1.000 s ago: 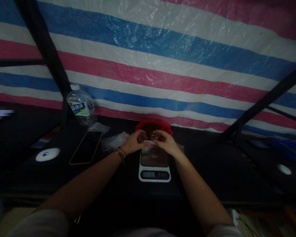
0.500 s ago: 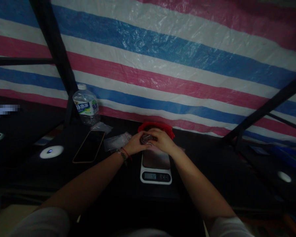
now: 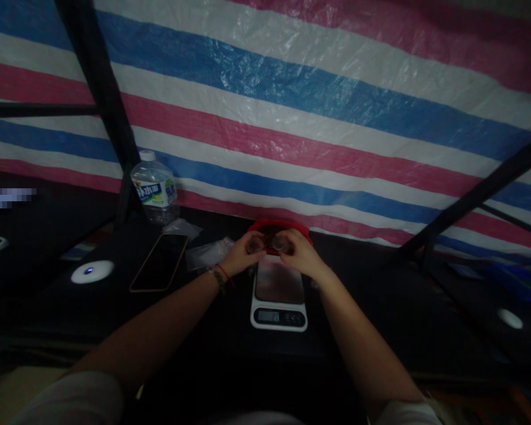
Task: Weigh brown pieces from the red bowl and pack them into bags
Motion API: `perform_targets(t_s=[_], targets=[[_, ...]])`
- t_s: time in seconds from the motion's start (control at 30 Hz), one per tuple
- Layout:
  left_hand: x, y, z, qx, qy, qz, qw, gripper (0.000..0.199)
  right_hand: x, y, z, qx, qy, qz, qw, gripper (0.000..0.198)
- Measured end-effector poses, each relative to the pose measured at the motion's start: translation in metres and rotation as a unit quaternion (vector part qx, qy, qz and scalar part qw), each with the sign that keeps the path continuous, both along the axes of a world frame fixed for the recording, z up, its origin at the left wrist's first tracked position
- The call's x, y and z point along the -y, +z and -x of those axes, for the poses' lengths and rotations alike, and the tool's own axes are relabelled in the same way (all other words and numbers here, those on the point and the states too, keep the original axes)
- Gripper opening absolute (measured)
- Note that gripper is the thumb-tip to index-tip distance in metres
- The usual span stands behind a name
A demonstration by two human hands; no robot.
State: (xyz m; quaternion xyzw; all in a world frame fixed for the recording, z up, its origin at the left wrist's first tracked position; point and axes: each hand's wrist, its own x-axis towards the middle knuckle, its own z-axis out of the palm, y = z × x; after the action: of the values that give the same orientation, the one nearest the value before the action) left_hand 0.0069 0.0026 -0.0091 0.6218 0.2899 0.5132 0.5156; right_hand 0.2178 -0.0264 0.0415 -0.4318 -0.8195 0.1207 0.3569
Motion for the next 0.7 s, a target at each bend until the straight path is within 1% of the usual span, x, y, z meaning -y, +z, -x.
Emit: perform_targets(t_s=[0.03, 0.07, 0.1, 0.13, 0.17, 0.2, 0.23, 0.3, 0.4, 0.47, 0.53, 0.63, 0.7], targets=[[0.0, 0.003, 0.002, 0.064, -0.006, 0.048, 0.997, 0.045, 0.0, -0.005, -0.005, -0.029, -0.014, 0.006, 0.999, 0.047], [-0.001, 0.006, 0.004, 0.134, -0.024, 0.104, 0.985, 0.045, -0.001, -0.01, -0.01, -0.059, -0.026, 0.016, 0.998, 0.048], [-0.001, 0.009, 0.007, 0.202, -0.053, 0.159, 0.965, 0.045, -0.001, -0.015, -0.015, -0.085, -0.036, 0.029, 0.995, 0.051], [-0.001, 0.012, 0.01, 0.26, -0.094, 0.209, 0.938, 0.047, 0.0, -0.019, -0.02, -0.106, -0.043, 0.043, 0.993, 0.052], [-0.002, 0.015, 0.013, 0.304, -0.137, 0.245, 0.911, 0.05, 0.0, -0.024, -0.024, -0.12, -0.046, 0.057, 0.99, 0.053], [-0.002, 0.017, 0.016, 0.333, -0.174, 0.267, 0.887, 0.052, 0.001, -0.027, -0.028, -0.128, -0.046, 0.069, 0.988, 0.052], [-0.002, 0.018, 0.019, 0.351, -0.204, 0.281, 0.87, 0.055, 0.002, -0.03, -0.032, -0.133, -0.043, 0.079, 0.987, 0.051], [-0.002, 0.019, 0.022, 0.361, -0.235, 0.294, 0.853, 0.057, 0.004, -0.034, -0.038, -0.14, -0.038, 0.096, 0.985, 0.047], [-0.001, 0.018, 0.023, 0.342, -0.244, 0.3, 0.856, 0.061, 0.007, -0.032, -0.048, -0.155, -0.04, 0.107, 0.981, 0.047], [-0.001, 0.017, 0.022, 0.321, -0.242, 0.293, 0.868, 0.066, 0.011, -0.027, -0.057, -0.169, -0.041, 0.118, 0.978, 0.046], [-0.001, 0.016, 0.022, 0.298, -0.237, 0.28, 0.881, 0.07, 0.017, -0.022, -0.069, -0.17, -0.03, 0.147, 0.974, 0.042], [-0.002, 0.015, 0.023, 0.271, -0.234, 0.268, 0.894, 0.072, 0.023, -0.019, -0.087, -0.107, -0.023, 0.215, 0.97, 0.033], [-0.003, 0.013, 0.024, 0.271, -0.238, 0.269, 0.893, 0.073, 0.023, -0.023, -0.096, -0.051, -0.066, 0.237, 0.968, 0.028]])
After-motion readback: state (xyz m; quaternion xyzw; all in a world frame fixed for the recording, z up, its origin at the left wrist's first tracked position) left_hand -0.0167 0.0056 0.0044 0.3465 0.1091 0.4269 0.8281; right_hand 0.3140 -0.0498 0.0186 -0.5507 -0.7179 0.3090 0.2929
